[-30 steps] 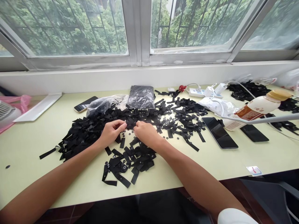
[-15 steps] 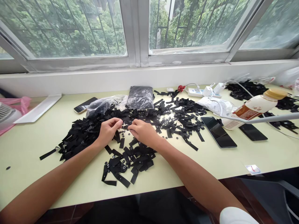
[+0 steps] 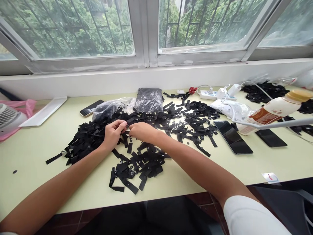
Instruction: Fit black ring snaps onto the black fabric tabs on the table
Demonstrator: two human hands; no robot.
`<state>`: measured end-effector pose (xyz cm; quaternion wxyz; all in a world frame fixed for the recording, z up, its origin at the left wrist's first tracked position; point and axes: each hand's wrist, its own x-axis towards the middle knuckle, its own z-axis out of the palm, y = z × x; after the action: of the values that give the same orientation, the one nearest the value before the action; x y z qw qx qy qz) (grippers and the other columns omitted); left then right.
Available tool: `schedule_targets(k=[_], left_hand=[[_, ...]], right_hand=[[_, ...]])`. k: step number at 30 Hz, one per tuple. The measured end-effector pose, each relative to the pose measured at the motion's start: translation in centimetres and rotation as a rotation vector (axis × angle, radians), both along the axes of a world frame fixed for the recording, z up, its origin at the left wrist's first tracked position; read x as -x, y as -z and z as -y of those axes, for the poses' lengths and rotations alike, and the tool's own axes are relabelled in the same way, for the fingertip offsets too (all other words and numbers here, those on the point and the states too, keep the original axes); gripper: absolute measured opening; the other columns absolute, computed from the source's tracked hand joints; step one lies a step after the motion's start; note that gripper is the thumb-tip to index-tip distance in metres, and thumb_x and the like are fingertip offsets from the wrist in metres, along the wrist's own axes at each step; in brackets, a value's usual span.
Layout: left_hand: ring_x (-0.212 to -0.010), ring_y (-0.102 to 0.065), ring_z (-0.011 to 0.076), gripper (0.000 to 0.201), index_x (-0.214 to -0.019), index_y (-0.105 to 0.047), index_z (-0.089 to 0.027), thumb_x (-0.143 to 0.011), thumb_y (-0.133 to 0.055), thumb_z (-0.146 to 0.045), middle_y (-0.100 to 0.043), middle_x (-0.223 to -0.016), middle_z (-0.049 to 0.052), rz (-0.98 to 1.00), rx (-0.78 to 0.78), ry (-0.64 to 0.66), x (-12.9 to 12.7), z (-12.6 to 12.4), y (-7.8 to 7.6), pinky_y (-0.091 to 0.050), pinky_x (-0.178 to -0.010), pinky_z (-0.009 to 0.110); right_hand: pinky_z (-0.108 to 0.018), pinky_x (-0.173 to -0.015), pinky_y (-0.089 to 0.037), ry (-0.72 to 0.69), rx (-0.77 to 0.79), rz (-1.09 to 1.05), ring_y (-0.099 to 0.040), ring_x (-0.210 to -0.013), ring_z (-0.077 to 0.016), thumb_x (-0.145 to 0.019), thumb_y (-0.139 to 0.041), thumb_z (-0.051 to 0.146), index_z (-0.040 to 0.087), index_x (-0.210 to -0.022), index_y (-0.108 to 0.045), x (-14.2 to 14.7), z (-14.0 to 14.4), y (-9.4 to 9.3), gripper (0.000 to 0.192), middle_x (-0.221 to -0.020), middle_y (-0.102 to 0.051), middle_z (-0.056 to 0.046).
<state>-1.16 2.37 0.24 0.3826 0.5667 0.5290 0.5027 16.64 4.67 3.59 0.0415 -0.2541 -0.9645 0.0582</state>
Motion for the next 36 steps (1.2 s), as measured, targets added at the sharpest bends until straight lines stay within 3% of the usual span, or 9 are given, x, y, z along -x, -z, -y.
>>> schedule_targets(k=[4,9,12,17,22,25,29,36], left_hand=[[-0.061,-0.049,0.0042,0.03,-0.078,-0.066,-0.014,-0.083,-0.064,-0.043,-0.058,-0.066,-0.001,0.0,0.007,0.01,0.0,0.0,0.1,-0.042,-0.061,0.015],[-0.061,-0.049,0.0036,0.03,-0.076,-0.066,-0.013,-0.083,-0.065,-0.042,-0.057,-0.065,-0.001,0.004,0.002,0.009,0.0,0.0,0.0,-0.042,-0.06,0.014],[-0.061,-0.049,0.0036,0.029,-0.076,-0.067,-0.013,-0.083,-0.066,-0.041,-0.058,-0.065,-0.001,0.0,-0.001,0.002,0.0,-0.1,0.0,-0.042,-0.06,0.014],[-0.059,-0.049,0.0033,0.028,-0.075,-0.066,-0.014,-0.083,-0.066,-0.041,-0.057,-0.064,-0.002,-0.006,-0.004,-0.002,0.0,-0.1,0.0,-0.041,-0.059,0.014],[-0.058,-0.049,0.0032,0.028,-0.076,-0.066,-0.014,-0.083,-0.067,-0.041,-0.058,-0.063,-0.002,0.001,-0.006,-0.006,-0.1,-0.1,-0.1,-0.041,-0.059,0.014],[-0.058,-0.049,0.0031,0.027,-0.076,-0.067,-0.014,-0.082,-0.067,-0.04,-0.058,-0.062,-0.002,0.005,-0.006,-0.01,-0.1,-0.1,-0.1,-0.041,-0.058,0.014],[-0.058,-0.049,0.0033,0.027,-0.074,-0.067,-0.013,-0.081,-0.067,-0.039,-0.057,-0.062,-0.002,0.023,-0.006,-0.019,-0.1,-0.1,-0.1,-0.041,-0.058,0.014],[-0.059,-0.05,0.0038,0.029,-0.075,-0.069,-0.013,-0.08,-0.068,-0.041,-0.06,-0.065,-0.002,0.031,0.004,-0.038,-0.1,0.0,-0.4,-0.041,-0.058,0.015]], right_hand=[[-0.03,-0.053,-0.024,-0.024,-0.068,0.196,-0.044,-0.059,-0.0124,-0.087,-0.056,-0.002,0.013,-0.077,-0.069,0.8,-0.1,-0.4,0.022,-0.075,-0.06,-0.005],[-0.03,-0.052,-0.023,-0.038,-0.009,0.269,-0.041,-0.053,-0.0121,-0.084,-0.053,-0.002,0.012,-0.074,-0.066,1.5,-0.6,-0.3,0.021,-0.068,-0.059,-0.005],[-0.029,-0.051,-0.023,-0.072,-0.016,0.259,-0.042,-0.056,-0.0129,-0.083,-0.052,-0.004,0.01,-0.078,-0.066,1.5,-0.6,-0.5,0.02,-0.072,-0.06,-0.006],[-0.027,-0.057,-0.029,0.028,0.11,0.156,-0.05,-0.067,-0.0141,-0.092,-0.052,0.006,0.009,-0.089,-0.068,0.5,-0.6,-0.6,0.017,-0.088,-0.065,-0.009],[-0.025,-0.064,-0.033,-0.012,0.101,-0.027,-0.058,-0.084,-0.0172,-0.098,-0.054,0.015,0.016,-0.116,-0.072,-0.5,-0.9,0.0,0.025,-0.107,-0.065,-0.01],[-0.025,-0.063,-0.032,-0.079,0.094,-0.001,-0.057,-0.083,-0.0165,-0.098,-0.055,0.015,0.017,-0.1,-0.077,-0.2,-1.1,0.0,0.022,-0.099,-0.067,-0.008],[-0.026,-0.058,-0.028,-0.066,0.106,0.1,-0.051,-0.068,-0.0126,-0.095,-0.057,0.011,0.014,-0.083,-0.076,0.9,-1.3,-0.7,0.022,-0.087,-0.068,-0.007],[-0.026,-0.055,-0.029,-0.095,0.021,0.303,-0.052,-0.061,-0.0134,-0.09,-0.055,0.002,0.01,-0.086,-0.073,2.3,-0.6,-2.4,0.02,-0.075,-0.065,-0.007]])
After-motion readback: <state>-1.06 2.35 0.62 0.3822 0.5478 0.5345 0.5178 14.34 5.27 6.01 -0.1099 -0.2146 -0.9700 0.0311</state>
